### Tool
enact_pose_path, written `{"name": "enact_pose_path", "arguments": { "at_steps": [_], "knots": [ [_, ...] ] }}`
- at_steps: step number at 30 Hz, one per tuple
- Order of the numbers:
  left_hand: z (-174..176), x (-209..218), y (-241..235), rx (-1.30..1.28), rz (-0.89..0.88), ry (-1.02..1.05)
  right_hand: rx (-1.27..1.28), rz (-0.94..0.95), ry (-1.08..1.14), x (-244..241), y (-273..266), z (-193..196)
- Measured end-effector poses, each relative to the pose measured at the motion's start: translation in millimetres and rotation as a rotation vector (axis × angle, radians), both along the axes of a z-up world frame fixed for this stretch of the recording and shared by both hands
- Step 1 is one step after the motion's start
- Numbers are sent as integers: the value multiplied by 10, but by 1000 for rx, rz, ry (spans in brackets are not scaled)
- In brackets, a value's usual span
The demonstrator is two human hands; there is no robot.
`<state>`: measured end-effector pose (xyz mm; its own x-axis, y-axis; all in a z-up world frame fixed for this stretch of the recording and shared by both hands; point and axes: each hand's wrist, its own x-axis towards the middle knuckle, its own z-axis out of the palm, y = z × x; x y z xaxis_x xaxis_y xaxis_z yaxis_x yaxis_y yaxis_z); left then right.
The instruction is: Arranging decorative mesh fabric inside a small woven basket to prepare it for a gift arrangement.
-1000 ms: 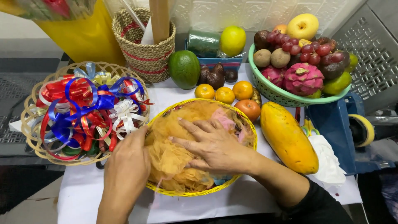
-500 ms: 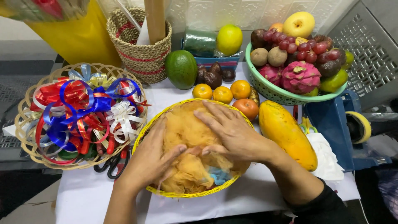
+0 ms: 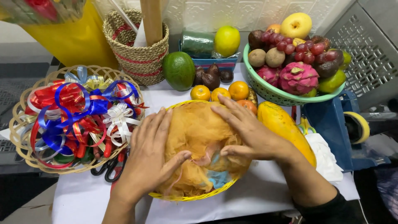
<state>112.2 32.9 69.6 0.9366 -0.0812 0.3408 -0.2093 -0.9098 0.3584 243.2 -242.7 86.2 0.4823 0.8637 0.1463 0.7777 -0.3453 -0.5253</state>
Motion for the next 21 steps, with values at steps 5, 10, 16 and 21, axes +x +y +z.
{"name": "enact_pose_path", "arguments": {
  "at_steps": [5, 10, 16, 21],
  "knots": [
    [278, 300, -4, -16, -151, 26, 157, 6, -62, 27, 230, 277],
    [-99, 537, 70, -163, -318, 53, 61, -56, -273, 67, 456, -243],
    [-34, 461, 102, -206, -366, 203, -98, -12, -448, -129, 509, -567],
    [-67, 468, 119, -178, -314, 325, -109, -4, -499, -41, 531, -746]
  ]
}}
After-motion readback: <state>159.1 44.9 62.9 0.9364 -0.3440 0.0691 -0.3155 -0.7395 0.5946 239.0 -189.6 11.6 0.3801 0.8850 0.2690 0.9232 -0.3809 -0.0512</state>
